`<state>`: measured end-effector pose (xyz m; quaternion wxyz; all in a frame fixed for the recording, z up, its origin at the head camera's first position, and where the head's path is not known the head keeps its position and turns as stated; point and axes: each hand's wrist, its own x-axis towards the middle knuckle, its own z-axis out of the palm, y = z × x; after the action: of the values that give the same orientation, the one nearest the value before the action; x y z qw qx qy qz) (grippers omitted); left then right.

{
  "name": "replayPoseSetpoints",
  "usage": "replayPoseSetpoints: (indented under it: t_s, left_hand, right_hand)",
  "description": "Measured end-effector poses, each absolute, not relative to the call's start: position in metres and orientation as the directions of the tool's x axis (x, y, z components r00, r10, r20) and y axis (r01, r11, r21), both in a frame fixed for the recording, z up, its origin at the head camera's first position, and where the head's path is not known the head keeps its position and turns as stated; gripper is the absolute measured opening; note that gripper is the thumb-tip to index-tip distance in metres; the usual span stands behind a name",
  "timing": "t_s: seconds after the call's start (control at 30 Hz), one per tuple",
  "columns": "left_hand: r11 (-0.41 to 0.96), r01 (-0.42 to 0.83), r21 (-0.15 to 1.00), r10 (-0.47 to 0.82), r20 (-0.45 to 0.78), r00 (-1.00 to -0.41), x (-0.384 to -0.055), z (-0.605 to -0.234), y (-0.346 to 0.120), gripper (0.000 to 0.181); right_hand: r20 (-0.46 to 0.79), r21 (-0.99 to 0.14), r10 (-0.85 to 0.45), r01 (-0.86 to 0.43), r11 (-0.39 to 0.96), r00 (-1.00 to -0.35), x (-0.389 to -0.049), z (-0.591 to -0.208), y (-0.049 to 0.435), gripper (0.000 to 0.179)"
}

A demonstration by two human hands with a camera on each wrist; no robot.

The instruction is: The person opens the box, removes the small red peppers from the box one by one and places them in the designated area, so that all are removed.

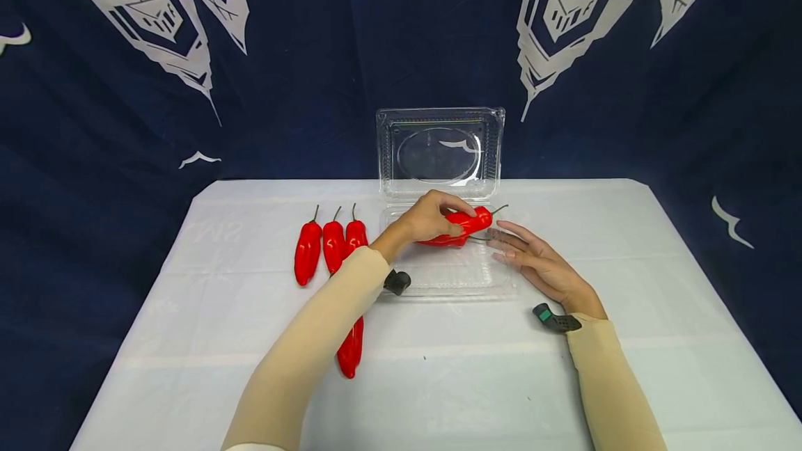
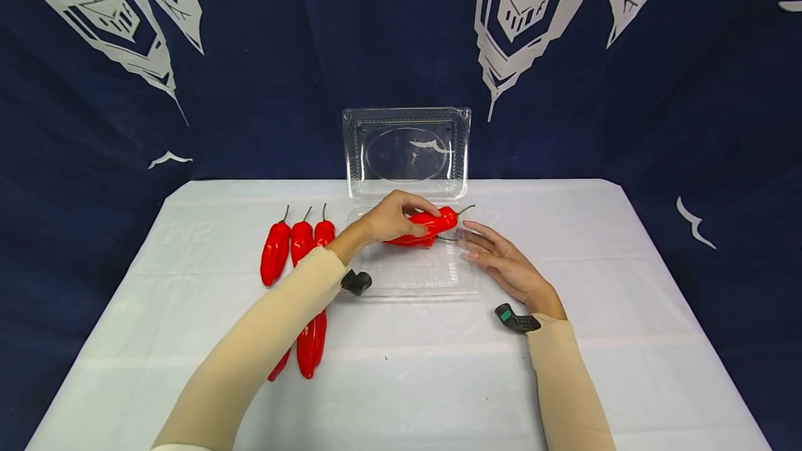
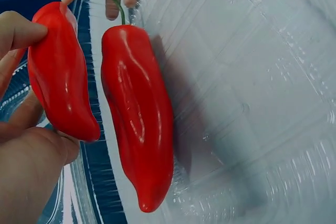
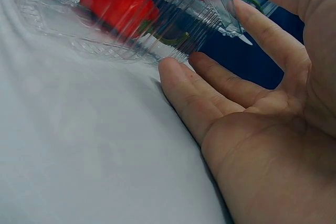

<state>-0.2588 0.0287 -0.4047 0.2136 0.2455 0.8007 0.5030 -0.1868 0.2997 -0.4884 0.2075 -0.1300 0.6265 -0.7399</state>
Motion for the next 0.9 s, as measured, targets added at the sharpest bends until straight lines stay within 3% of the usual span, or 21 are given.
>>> replayPoseSetpoints:
  t_s: [0.4,0.9]
  left_hand:
    - [0.303,0.096,0.948,0.59,-0.107,-0.8,-0.253,-0.397,0.015,0.041]
    - [0.298,0.12,0.947,0.543,-0.064,-0.837,-0.249,-0.39,-0.016,0.04]
  right_hand:
    - [-0.039,-0.98,-0.494,0.129,-0.149,-0.868,-0.187,-0.49,0.302,0.066]
    - [-0.047,-0.98,-0.492,0.135,-0.146,-0.869,-0.187,-0.489,0.301,0.069]
